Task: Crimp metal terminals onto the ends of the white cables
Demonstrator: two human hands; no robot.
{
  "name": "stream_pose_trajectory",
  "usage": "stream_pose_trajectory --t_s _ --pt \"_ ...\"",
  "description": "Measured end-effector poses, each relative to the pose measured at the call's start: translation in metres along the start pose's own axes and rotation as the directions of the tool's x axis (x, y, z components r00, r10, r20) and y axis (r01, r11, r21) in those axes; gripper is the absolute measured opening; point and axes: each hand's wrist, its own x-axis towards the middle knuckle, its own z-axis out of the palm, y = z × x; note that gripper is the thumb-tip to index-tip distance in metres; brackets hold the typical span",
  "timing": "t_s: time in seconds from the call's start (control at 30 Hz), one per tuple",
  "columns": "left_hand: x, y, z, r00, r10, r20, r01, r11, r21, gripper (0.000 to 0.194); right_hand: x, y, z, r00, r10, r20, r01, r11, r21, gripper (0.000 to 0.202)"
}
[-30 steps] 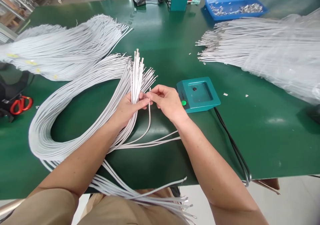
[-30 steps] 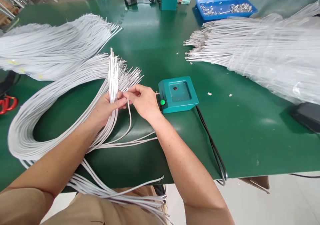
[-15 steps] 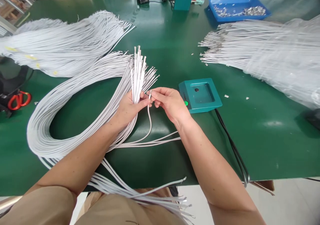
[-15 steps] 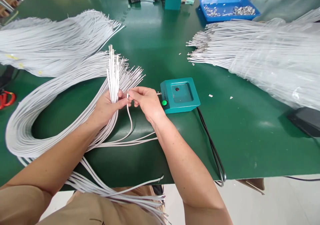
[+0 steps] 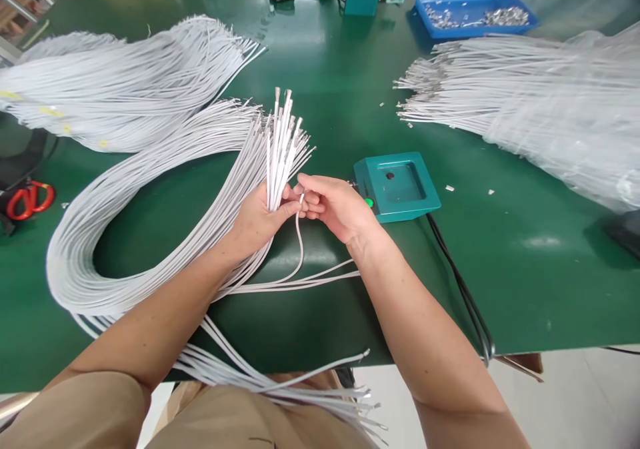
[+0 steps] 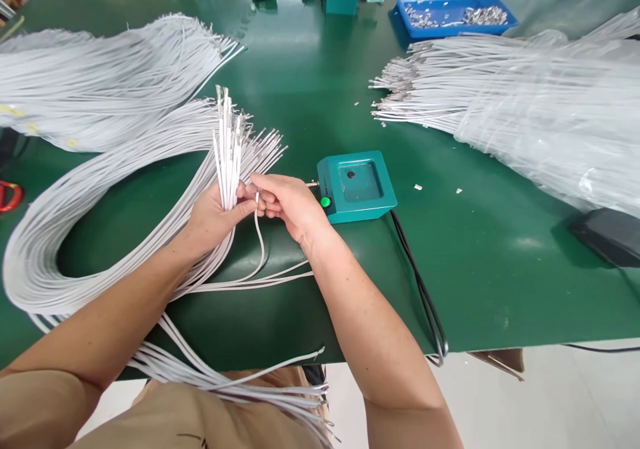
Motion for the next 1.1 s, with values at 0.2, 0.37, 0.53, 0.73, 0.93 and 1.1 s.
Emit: stream_pose_trajectory --t_s 0.2,0.37,0.53,0.73,0.93,1.1 --pt "0.002 -0.006 -0.006 1.0 0.015 -0.016 -0.015 1.0 -0.011 0.026 0.005 0.005 -0.008 0.995 0.011 0.102 -0.022 0.994 0.107 0.042" --pt "0.003 -0.007 -0.008 0.998 0.043 -0.042 -0.043 0.999 -0.007 0.024 0.003 0.003 -0.006 1.0 -0.01 0.01 0.009 0.998 0.068 0.037" --pt "0.004 -0.008 -0.008 0.996 0.073 -0.053 -0.073 0.997 0.001 0.027 -0.002 -0.003 0.001 0.989 -0.084 -0.125 0.07 0.992 -0.108 0.02" --pt "0.006 -0.007 -0.008 0.999 0.043 0.005 -0.043 0.998 -0.05 0.051 -0.003 -0.002 0.004 0.955 -0.247 -0.167 0.158 0.894 -0.42 0.012" --pt "0.007 0.0 -0.01 0.987 -0.149 0.051 0.155 0.978 -0.138 0.046 -0.002 0.008 -0.002 0.785 -0.604 0.136 0.287 0.16 -0.945 0.021" --pt "0.01 -0.001 -0.012 0.942 -0.328 0.071 0.336 0.912 -0.237 0.046 -0.007 -0.001 -0.009 0.748 -0.436 0.501 0.315 -0.431 -0.846 0.027"
